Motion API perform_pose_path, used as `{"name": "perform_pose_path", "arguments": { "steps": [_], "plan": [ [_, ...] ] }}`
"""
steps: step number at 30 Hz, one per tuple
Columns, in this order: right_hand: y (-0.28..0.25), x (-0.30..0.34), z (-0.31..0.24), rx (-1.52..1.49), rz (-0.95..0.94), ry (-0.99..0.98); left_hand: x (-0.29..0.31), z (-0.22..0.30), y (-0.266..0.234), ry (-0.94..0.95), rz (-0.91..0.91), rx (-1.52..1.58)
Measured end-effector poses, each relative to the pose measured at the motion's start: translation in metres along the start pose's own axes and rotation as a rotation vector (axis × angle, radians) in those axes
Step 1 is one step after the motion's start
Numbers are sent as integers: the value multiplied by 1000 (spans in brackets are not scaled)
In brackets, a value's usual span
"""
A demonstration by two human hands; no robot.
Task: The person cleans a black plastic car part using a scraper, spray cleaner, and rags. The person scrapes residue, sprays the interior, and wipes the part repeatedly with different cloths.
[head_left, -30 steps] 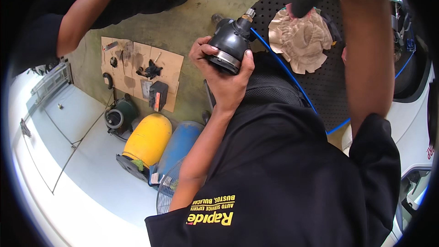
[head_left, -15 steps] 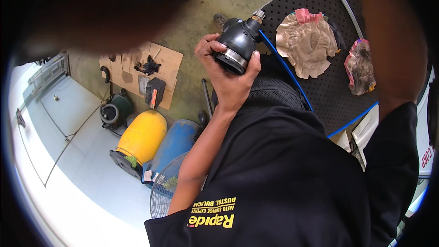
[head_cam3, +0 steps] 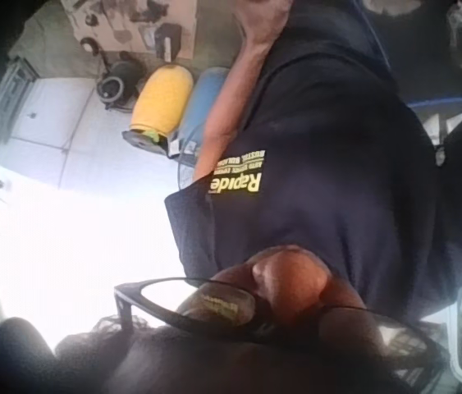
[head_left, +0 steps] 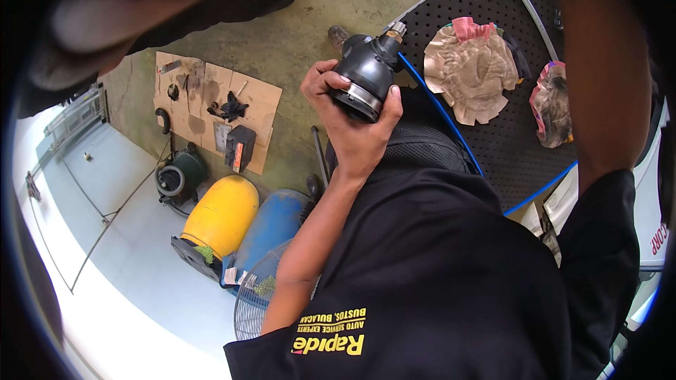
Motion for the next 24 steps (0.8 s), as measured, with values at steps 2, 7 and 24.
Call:
{"name": "perform_pose_path", "arguments": {
  "steps": [2,7,24],
  "plan": [
    [-3,-4,0,13,-7,-5,-4,1,0,-2,6,6],
    [0,-9,-5,40,-24,-19,-1,-3,0,17,22,20],
    [-10,-7,-13,145,15,-10,-5,1,-1,57,-37,-76]
  ]
}}
Point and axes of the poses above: each hand's wrist, its own x-axis away from the middle knuckle, its own y-axis out of the palm, z = x × y, the point moved 2 cm from there along -x, towards the middle knuckle, and after that the axes turned 2 degrees about x, right-handed, at the moved point
